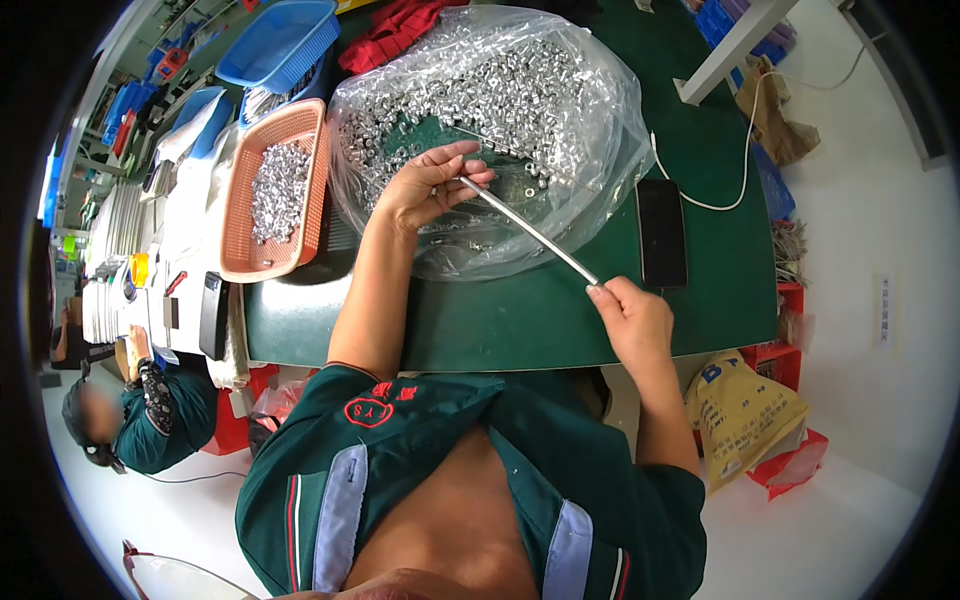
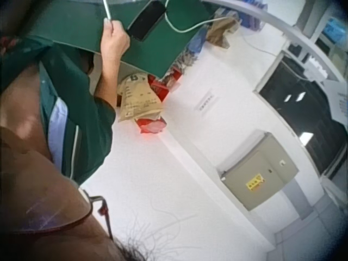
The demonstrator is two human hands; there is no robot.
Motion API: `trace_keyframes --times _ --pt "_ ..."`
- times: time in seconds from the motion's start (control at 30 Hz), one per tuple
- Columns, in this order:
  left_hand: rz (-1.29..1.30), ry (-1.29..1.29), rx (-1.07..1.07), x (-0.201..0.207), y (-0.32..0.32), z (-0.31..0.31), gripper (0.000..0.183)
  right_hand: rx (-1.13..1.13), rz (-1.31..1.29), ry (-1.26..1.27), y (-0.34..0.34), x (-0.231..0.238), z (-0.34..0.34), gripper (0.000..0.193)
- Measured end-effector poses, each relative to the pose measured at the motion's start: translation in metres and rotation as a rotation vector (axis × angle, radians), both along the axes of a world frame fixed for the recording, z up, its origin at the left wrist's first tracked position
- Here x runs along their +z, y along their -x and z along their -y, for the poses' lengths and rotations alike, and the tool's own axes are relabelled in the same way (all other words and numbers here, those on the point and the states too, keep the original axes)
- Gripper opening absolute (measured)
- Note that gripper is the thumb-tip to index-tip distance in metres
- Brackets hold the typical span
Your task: The person uses a long metal rod to pick up small silver cylindrical components from a large plastic bag and threads them onto the rod. The person repeats this action continuously, accumulating a stack of components on the rod. Another person is visible in the background working at a separate station.
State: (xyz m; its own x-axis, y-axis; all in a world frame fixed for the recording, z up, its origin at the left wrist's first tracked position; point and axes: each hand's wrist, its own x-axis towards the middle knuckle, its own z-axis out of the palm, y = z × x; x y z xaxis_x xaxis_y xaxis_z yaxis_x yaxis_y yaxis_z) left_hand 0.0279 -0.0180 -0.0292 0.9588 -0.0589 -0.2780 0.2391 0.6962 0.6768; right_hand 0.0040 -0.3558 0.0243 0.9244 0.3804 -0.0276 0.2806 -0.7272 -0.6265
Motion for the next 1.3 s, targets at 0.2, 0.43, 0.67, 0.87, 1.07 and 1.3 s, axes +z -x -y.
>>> trace_keyframes --times 0.2,0.43,0.67,0.87,1.07,1.3 --pt "-0.025 -0.270 -0.163 0.009 0.002 0.002 0.038 0.104 0.155 0.099 -0.022 0.024 0.009 0.026" --pt "0.006 -0.180 -0.088 0.008 0.000 0.002 0.043 0.026 -0.099 -0.029 -0.019 -0.004 0.010 0.029" --pt "0.017 -0.342 -0.157 0.014 0.003 0.001 0.046 0.077 0.193 0.061 -0.012 0.001 0.006 0.026" --pt "0.082 -0.302 -0.217 0.011 0.005 0.003 0.051 0.056 0.052 0.019 -0.011 0.003 0.001 0.025" --pt "0.125 0.098 -0.082 0.015 0.003 0.002 0.075 -0.004 -0.164 -0.163 -0.009 -0.021 0.002 0.023" --pt "0.148 0.323 0.024 0.011 0.002 -0.004 0.076 -0.029 -0.176 -0.347 -0.001 -0.025 0.000 0.022"
